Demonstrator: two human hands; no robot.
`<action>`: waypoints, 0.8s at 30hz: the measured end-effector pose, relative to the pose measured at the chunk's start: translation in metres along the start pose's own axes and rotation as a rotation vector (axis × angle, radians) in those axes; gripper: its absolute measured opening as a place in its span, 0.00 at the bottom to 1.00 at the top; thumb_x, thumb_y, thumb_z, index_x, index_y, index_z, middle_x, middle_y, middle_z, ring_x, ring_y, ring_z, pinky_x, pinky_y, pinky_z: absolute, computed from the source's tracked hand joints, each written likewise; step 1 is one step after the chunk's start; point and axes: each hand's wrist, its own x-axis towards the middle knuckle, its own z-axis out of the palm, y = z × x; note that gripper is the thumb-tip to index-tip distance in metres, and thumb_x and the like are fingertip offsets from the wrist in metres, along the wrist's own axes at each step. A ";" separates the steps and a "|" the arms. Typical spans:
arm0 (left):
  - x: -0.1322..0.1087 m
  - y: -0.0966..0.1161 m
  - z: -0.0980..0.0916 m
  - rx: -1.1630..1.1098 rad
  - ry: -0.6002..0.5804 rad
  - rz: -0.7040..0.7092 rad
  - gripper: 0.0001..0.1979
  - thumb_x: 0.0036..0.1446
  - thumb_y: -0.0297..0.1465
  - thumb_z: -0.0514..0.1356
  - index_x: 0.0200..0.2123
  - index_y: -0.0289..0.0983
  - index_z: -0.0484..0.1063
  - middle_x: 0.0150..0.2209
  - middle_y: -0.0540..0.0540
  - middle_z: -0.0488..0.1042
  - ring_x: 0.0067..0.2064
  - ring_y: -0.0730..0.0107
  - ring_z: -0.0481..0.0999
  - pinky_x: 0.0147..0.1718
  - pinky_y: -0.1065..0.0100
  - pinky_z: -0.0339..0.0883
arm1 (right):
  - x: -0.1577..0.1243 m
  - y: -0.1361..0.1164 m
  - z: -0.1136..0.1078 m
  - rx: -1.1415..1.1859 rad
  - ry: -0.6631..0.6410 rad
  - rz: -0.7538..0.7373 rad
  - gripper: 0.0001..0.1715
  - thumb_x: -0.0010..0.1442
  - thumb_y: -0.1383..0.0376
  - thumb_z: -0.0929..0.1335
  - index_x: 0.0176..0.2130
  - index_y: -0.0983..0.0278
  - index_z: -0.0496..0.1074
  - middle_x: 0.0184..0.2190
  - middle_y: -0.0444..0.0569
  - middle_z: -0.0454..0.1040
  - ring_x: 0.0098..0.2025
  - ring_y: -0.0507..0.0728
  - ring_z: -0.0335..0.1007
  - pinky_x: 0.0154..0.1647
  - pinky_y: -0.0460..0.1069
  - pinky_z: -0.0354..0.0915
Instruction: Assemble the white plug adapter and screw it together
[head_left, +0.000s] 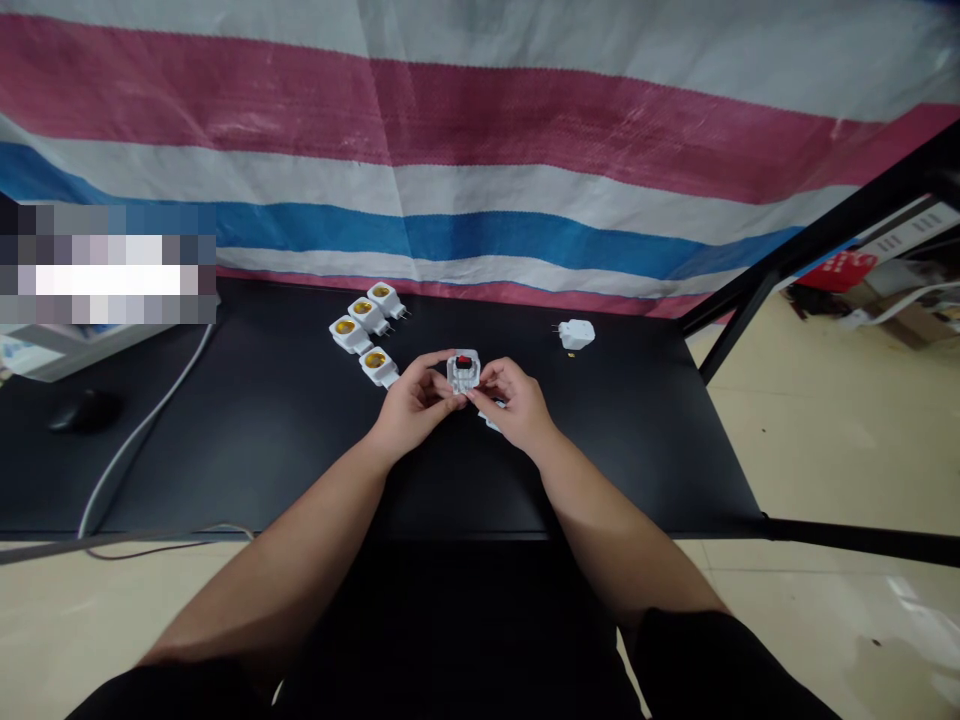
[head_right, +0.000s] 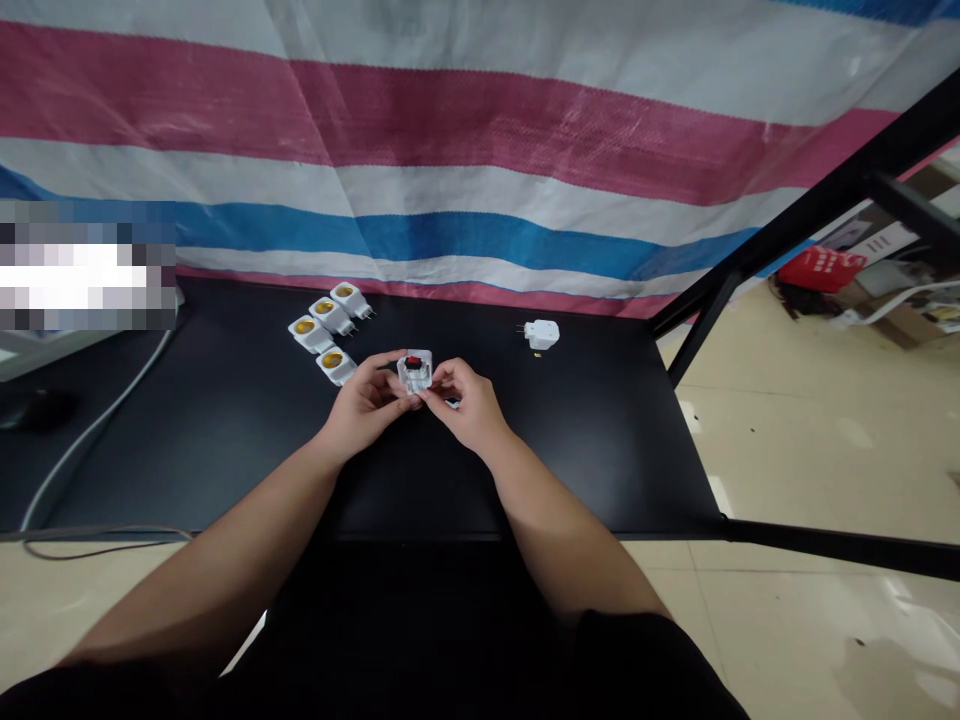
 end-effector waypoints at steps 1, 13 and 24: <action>0.000 0.000 0.000 0.002 -0.001 -0.001 0.35 0.61 0.32 0.78 0.68 0.42 0.72 0.37 0.50 0.81 0.41 0.64 0.88 0.49 0.62 0.86 | 0.000 0.000 0.000 -0.002 -0.002 0.012 0.16 0.67 0.53 0.77 0.44 0.55 0.70 0.39 0.46 0.84 0.38 0.60 0.85 0.42 0.58 0.80; -0.002 -0.001 -0.001 0.047 0.003 -0.028 0.36 0.62 0.32 0.78 0.70 0.40 0.72 0.39 0.48 0.83 0.42 0.64 0.89 0.49 0.63 0.85 | 0.001 0.004 -0.002 0.072 -0.010 0.046 0.17 0.64 0.54 0.79 0.43 0.56 0.71 0.38 0.46 0.84 0.37 0.59 0.84 0.43 0.57 0.80; 0.000 0.001 0.002 0.016 0.031 -0.006 0.35 0.60 0.32 0.79 0.66 0.41 0.72 0.36 0.51 0.82 0.40 0.66 0.87 0.47 0.62 0.84 | 0.000 0.002 -0.002 0.078 -0.047 0.114 0.19 0.62 0.54 0.79 0.44 0.55 0.70 0.38 0.47 0.85 0.40 0.61 0.86 0.36 0.55 0.80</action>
